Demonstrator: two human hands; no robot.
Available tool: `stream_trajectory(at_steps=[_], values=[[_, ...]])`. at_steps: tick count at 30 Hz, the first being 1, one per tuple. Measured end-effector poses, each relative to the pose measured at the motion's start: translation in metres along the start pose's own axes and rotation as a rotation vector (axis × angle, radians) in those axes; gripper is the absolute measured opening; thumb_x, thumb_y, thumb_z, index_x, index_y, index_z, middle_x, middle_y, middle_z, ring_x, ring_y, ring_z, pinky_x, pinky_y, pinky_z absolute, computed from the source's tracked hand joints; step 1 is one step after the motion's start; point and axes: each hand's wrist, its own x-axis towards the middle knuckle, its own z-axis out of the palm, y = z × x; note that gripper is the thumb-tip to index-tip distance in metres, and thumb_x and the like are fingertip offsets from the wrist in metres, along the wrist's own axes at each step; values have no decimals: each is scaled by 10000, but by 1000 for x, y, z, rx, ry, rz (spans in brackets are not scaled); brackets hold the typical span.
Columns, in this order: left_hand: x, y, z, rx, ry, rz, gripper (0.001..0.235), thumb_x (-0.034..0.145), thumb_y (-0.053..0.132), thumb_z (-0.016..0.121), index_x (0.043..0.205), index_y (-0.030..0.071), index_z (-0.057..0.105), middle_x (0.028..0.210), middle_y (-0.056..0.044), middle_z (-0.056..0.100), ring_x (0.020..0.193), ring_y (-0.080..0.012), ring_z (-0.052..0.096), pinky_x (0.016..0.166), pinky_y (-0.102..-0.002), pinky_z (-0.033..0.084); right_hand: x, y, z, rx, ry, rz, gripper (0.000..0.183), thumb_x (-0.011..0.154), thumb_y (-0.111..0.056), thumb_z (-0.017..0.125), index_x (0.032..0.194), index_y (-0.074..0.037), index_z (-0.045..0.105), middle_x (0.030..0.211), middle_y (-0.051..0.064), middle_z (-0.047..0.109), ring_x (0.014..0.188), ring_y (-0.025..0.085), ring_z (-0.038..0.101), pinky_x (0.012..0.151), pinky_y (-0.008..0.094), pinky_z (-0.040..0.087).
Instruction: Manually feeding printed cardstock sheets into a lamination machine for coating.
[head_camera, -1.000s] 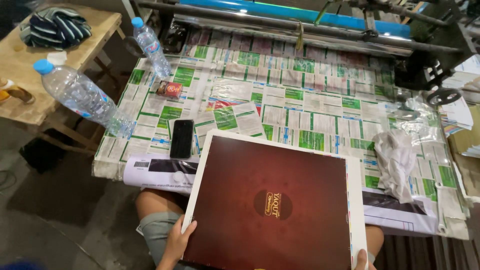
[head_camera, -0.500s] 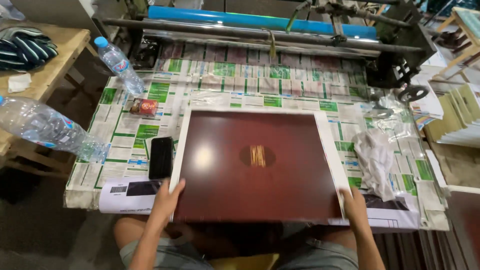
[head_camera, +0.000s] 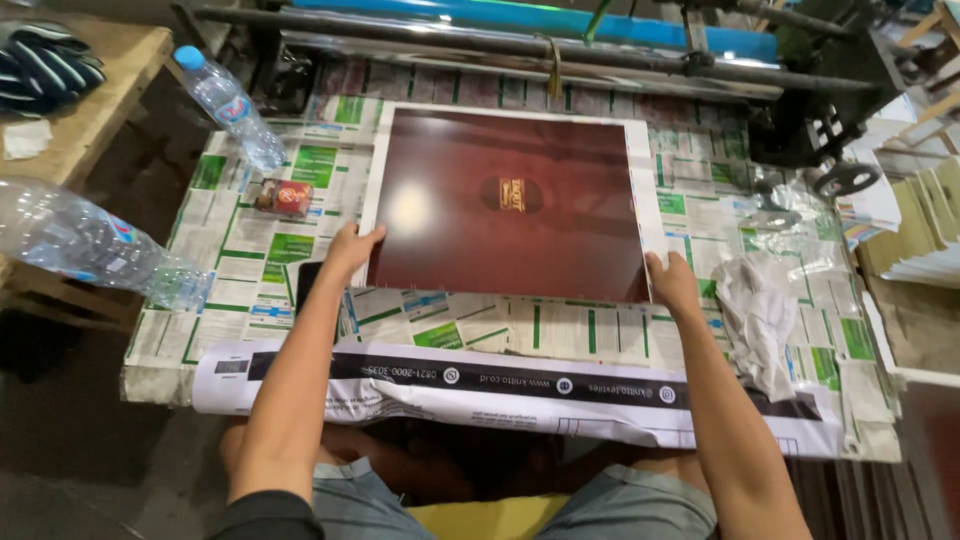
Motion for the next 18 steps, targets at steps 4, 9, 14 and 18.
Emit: stream_trajectory(at_steps=[4, 9, 14, 18], values=[[19, 9, 1, -6, -3, -14, 564, 863, 417, 749, 1187, -42, 697, 1119, -219, 751, 1018, -313, 730, 883, -405, 548, 14, -9, 3, -44, 16, -48, 607, 1019, -515, 613, 1103, 85, 649, 1082, 366, 667, 1037, 549, 621, 885, 576, 497], [-39, 66, -21, 452, 418, 332, 527, 845, 486, 752, 1130, 45, 724, 1086, -196, 755, 967, -355, 726, 826, -428, 552, -7, -81, -71, -290, 41, -46, 553, 940, -494, 694, 1066, 44, 701, 1099, 336, 677, 1034, 497, 638, 831, 552, 524], [-189, 110, 47, -915, 54, -144, 217, 955, 341, 596, 1083, 172, 643, 933, -50, 642, 851, -126, 638, 789, -281, 530, 22, -156, -84, -178, 200, -429, 462, 954, -450, 766, 1026, 6, 744, 1035, 220, 689, 1010, 420, 643, 835, 519, 529], [-220, 73, 143, -1389, -70, -515, 376, 1010, 320, 510, 1245, 26, 522, 1159, -106, 608, 1088, -210, 591, 966, -373, 466, 94, -232, 1, -167, -29, -518, 353, 903, -353, 761, 991, -13, 727, 1095, 231, 676, 1033, 426, 633, 860, 520, 519]])
